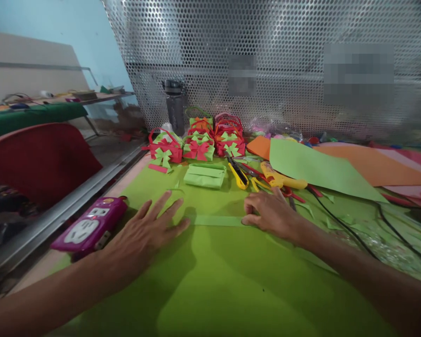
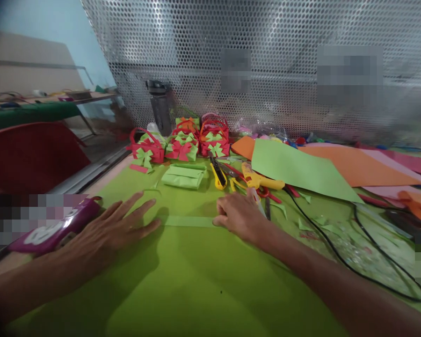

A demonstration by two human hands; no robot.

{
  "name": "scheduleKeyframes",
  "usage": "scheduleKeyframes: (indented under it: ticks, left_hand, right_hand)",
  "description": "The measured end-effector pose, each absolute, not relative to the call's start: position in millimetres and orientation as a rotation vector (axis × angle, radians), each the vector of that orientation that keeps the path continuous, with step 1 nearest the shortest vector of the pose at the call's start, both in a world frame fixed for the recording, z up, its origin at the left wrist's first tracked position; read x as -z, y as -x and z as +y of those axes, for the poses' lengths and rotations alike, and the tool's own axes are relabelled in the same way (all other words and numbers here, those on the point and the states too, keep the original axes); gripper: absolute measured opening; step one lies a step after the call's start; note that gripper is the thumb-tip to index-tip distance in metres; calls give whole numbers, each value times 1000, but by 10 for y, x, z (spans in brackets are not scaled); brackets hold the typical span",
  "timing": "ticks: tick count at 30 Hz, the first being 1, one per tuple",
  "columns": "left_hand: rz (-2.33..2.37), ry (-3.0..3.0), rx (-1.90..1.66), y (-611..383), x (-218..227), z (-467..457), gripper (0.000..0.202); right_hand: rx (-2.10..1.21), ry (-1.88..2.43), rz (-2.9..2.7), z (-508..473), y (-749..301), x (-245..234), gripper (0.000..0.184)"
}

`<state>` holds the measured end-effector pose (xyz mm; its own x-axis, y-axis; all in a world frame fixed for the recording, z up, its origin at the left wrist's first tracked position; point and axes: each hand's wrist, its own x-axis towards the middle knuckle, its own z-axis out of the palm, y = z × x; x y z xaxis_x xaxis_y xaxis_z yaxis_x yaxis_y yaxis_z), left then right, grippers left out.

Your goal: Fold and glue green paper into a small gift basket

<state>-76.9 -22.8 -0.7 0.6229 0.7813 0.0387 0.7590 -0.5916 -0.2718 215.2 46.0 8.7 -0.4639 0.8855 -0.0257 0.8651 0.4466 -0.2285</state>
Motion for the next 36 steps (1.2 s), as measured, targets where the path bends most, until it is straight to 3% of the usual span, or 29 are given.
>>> scheduleKeyframes:
  ticks: [7,12,19,28,36]
  left_hand:
    - [-1361,2509,-101,943,-11,-334,71]
    - [-1329,2462,98,690,-96,-303,37]
    - [-1007,2639,-75,-84,-59,-75,34]
    - [-1114,2684,15,-44,-43,60,22]
    - [-1136,2695,136,-80,-44,66,21]
  right_hand:
    - [-292,1577,-2584,473,-2170,-57,14]
    - [-285,1529,-2559,441,-2140,-57,18]
    - [-141,1435,-2552,307,-2021,-100,22]
    - [705,967,-2813,98,-2020,-32,6]
    - [824,1026,-2715,149,-1950,33,15]
